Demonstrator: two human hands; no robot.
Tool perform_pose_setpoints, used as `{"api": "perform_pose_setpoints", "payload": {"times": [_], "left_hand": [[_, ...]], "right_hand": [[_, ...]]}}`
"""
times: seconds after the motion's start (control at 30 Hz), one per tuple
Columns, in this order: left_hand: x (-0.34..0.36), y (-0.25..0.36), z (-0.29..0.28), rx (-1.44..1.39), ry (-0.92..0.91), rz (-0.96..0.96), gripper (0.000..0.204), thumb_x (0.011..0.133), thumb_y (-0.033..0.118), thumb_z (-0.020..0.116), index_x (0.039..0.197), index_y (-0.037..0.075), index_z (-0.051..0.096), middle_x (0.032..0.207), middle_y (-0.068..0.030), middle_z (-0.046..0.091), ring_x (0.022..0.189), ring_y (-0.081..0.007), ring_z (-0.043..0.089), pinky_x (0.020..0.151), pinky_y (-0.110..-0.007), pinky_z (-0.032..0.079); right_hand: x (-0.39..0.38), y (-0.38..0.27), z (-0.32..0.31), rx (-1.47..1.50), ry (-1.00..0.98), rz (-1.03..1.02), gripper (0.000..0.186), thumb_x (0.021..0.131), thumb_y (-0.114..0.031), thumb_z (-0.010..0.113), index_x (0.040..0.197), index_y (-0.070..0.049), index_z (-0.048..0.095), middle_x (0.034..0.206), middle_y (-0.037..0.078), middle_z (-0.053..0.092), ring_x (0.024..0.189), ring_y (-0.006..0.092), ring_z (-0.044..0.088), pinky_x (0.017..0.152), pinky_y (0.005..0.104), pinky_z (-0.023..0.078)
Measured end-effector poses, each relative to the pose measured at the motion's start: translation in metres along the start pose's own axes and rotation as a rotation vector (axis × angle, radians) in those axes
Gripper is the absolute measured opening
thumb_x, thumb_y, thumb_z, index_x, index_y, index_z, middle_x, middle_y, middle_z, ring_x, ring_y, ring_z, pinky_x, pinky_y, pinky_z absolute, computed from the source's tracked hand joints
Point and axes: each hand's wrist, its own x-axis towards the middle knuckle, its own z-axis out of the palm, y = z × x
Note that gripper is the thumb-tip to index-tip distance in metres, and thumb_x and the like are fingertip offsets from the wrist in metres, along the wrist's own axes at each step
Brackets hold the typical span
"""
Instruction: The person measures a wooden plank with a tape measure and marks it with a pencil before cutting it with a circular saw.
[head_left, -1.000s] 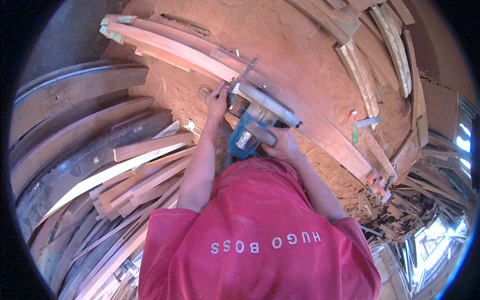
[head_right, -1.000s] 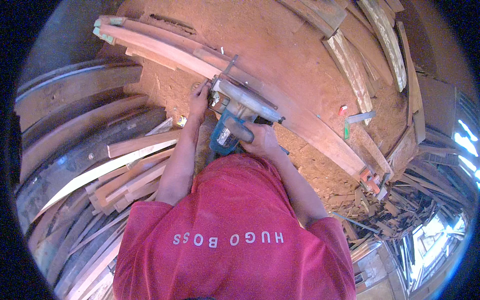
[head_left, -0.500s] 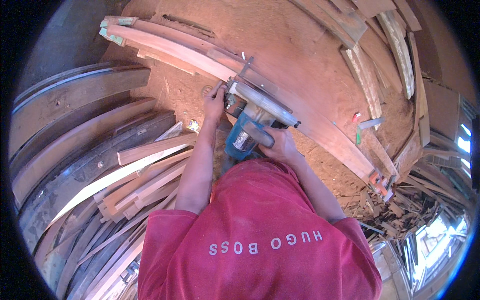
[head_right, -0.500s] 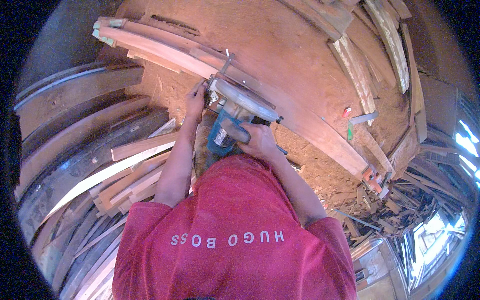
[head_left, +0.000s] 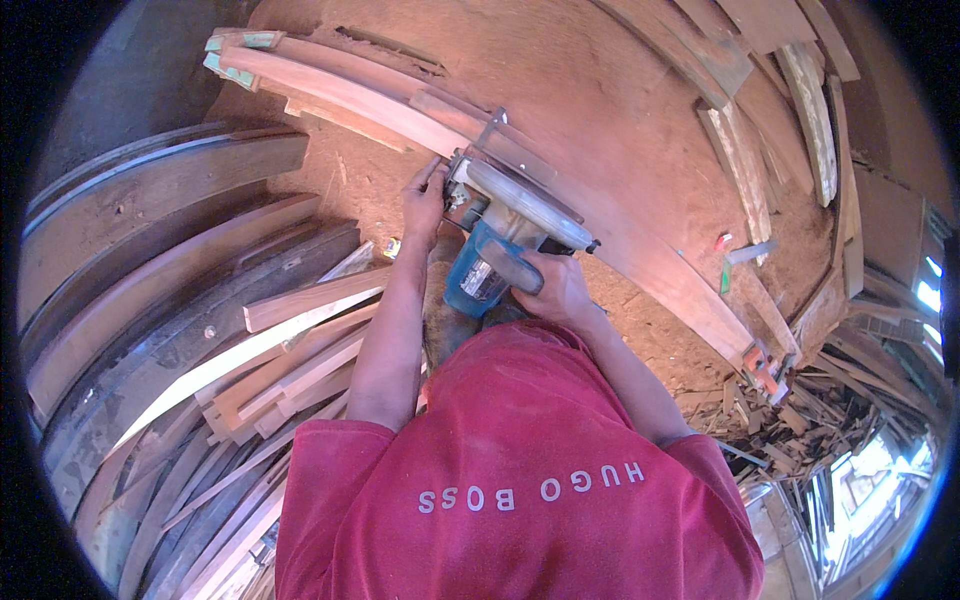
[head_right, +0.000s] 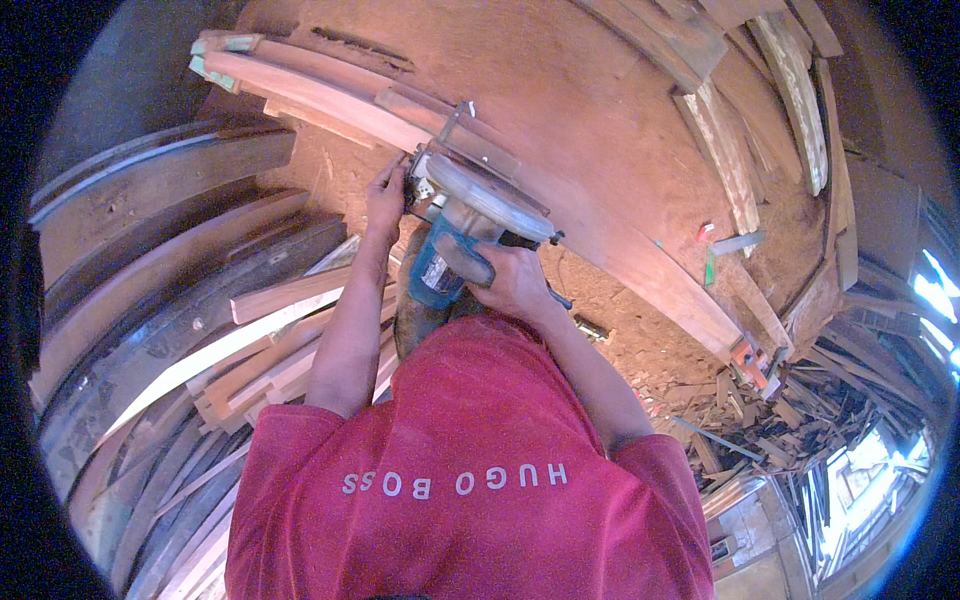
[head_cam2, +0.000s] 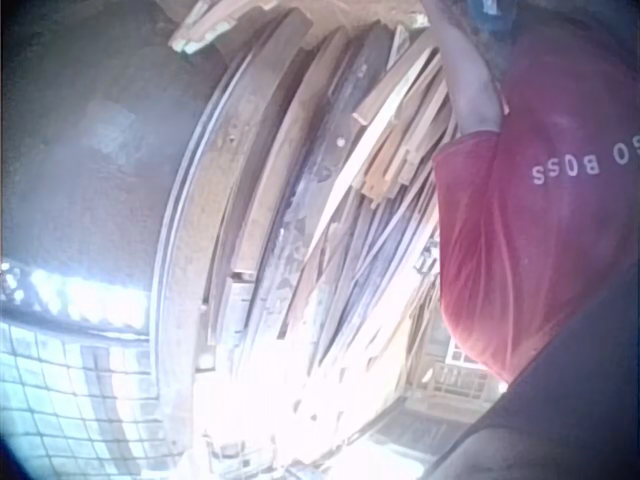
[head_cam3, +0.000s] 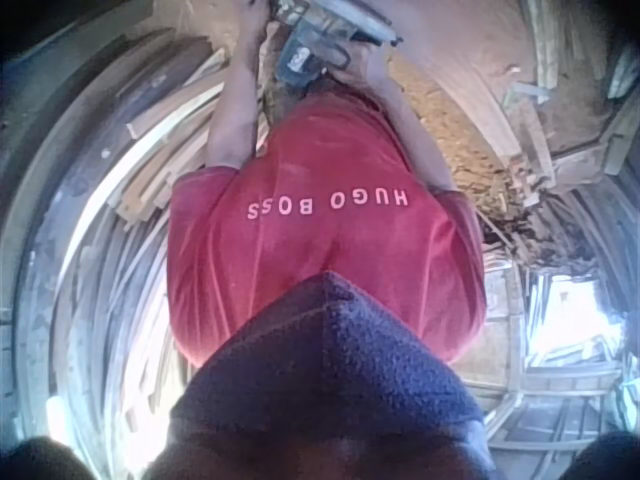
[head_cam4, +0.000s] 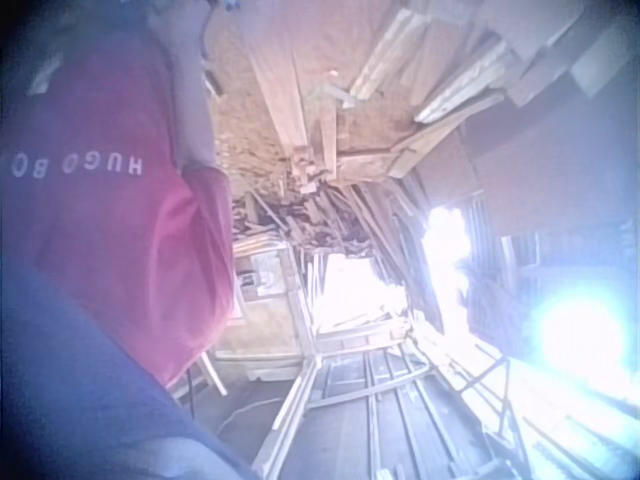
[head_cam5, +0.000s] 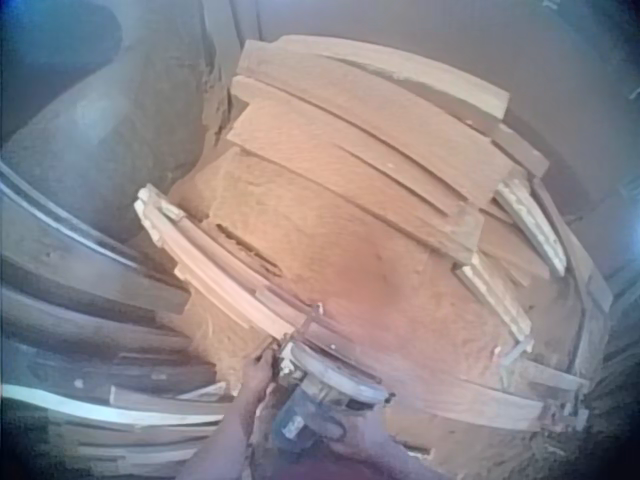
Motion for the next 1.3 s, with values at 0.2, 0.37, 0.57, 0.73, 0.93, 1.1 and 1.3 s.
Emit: {"api": "perform_pose_setpoints", "payload": {"times": [0.2,0.37,0.57,0.73,0.93,1.1,1.3], "left_hand": [[0.009,0.008,-0.011,-0.033,-0.011,-0.027,0.044,0.095,0.02,0.065,0.131,-0.003,0.063,0.107,-0.0109,0.071,0.09,-0.0119,0.062,0.08,-0.025,0.051],[0.023,0.009,-0.023,-0.013,0.0,0.002,0.045,0.094,0.019,0.064,0.132,-0.003,0.063,0.108,-0.0114,0.071,0.092,-0.0125,0.062,0.083,-0.025,0.051],[0.034,0.024,-0.036,-0.019,0.013,-0.05,0.044,0.094,0.019,0.064,0.132,-0.003,0.063,0.11,-0.0124,0.071,0.093,-0.0132,0.063,0.085,-0.027,0.051],[0.042,0.037,-0.044,-0.007,0.032,-0.043,0.043,0.095,0.021,0.065,0.132,-0.001,0.064,0.109,-0.0112,0.071,0.092,-0.013,0.063,0.084,-0.027,0.051],[0.058,0.045,-0.058,0.076,0.04,0.005,0.042,0.095,0.023,0.067,0.131,0.0,0.065,0.104,-0.0109,0.072,0.088,-0.0134,0.063,0.08,-0.028,0.051],[0.061,0.052,-0.069,0.118,0.045,0.03,0.042,0.094,0.023,0.068,0.13,0.001,0.066,0.098,-0.0104,0.072,0.083,-0.0129,0.062,0.077,-0.028,0.051],[0.078,0.064,-0.083,0.127,0.057,0.034,0.042,0.094,0.023,0.069,0.129,0.001,0.067,0.092,-0.0078,0.071,0.077,-0.0117,0.061,0.073,-0.027,0.05]], "right_hand": [[0.013,-0.007,0.007,-0.009,0.009,-0.017,0.039,0.075,-0.023,0.077,0.109,-0.006,0.07,0.101,0.02,0.072,0.088,0.04,0.069,0.078,0.0471,0.056],[0.024,-0.012,0.015,-0.022,-0.017,0.001,0.04,0.075,-0.025,0.077,0.11,-0.007,0.07,0.103,0.02,0.072,0.09,0.0395,0.07,0.08,0.0476,0.056],[0.043,-0.024,0.022,-0.018,-0.011,-0.005,0.039,0.075,-0.027,0.077,0.108,-0.008,0.069,0.097,0.02,0.072,0.086,0.0397,0.07,0.078,0.0487,0.056],[0.059,-0.033,0.026,-0.027,-0.003,-0.016,0.039,0.074,-0.024,0.077,0.107,-0.007,0.069,0.094,0.02,0.071,0.084,0.0398,0.069,0.076,0.0483,0.055],[0.069,-0.043,0.033,-0.008,-0.03,-0.006,0.04,0.07,-0.018,0.078,0.107,-0.003,0.068,0.094,0.021,0.07,0.085,0.04,0.069,0.075,0.0452,0.055],[0.084,-0.062,0.031,0.012,0.041,-0.042,0.04,0.069,-0.017,0.078,0.105,-0.003,0.068,0.09,0.02,0.07,0.083,0.0396,0.069,0.073,0.0447,0.055],[0.1,-0.073,0.039,0.024,-0.015,-0.003,0.037,0.07,-0.016,0.077,0.104,-0.005,0.069,0.087,0.02,0.069,0.079,0.0394,0.068,0.071,0.0446,0.055]]}}
